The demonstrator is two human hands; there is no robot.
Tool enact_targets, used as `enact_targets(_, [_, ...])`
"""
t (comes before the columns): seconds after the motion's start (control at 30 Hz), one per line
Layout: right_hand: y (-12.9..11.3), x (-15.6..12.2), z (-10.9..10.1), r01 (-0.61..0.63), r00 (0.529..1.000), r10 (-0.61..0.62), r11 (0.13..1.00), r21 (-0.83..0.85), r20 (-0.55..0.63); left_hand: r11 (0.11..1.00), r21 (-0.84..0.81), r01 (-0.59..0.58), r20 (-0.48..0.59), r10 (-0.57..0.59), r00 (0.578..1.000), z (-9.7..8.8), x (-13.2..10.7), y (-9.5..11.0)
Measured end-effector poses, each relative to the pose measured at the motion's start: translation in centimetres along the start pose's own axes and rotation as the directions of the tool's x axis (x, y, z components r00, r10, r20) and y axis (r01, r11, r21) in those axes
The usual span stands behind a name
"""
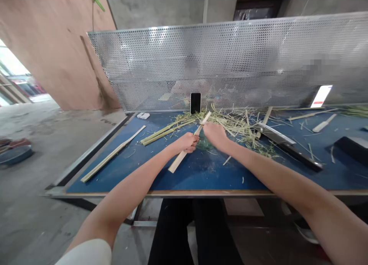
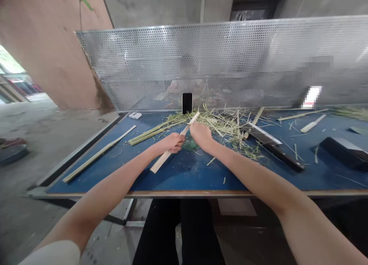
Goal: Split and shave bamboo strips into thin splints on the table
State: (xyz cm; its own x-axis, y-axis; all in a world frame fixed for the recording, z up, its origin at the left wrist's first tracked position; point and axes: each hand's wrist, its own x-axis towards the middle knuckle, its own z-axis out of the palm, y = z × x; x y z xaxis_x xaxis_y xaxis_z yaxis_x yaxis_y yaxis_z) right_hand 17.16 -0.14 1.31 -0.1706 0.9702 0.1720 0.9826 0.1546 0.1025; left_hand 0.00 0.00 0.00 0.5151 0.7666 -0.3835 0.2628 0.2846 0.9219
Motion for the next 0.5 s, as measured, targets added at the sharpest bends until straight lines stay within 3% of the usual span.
enact_targets(0.07, [1.4, 0.4, 0.1, -0.034, 0.999, 0.034, 0.999, 0.016, -0.006, 0.999, -0.023, 0.039, 0.047, -0.038, 0.998, 0.3, -0.5, -0.1])
enact_targets(0.2, [3.6, 0.7, 0.4, -0.090, 0.995, 0.091, 0.995, 0.054, -0.029, 0.995, 0.029, -0.095, -0.011, 0.095, 0.995, 0.9, -1.7, -0.3])
enact_targets(0.33, [4.5, 0.9, 0.7, -0.148, 0.981, 0.170, 0.965, 0.215, -0.089, 0.988, 0.042, -0.152, 0.052, 0.149, 0.987, 1.0, -2.6, 0.0])
enact_targets(0.4, [4.7, 1.1, 1.0, -0.119, 0.979, 0.168, 0.932, 0.342, -0.119, 0.979, 0.040, -0.201, 0.097, 0.196, 0.976, 0.8, -2.8, 0.2])
enact_targets(0.5, [4.6, 1.1, 1.4, 0.021, 0.983, 0.070, 0.874, 0.486, -0.168, 0.963, 0.073, -0.258, 0.120, 0.248, 0.961, 0.4, -2.9, 0.3])
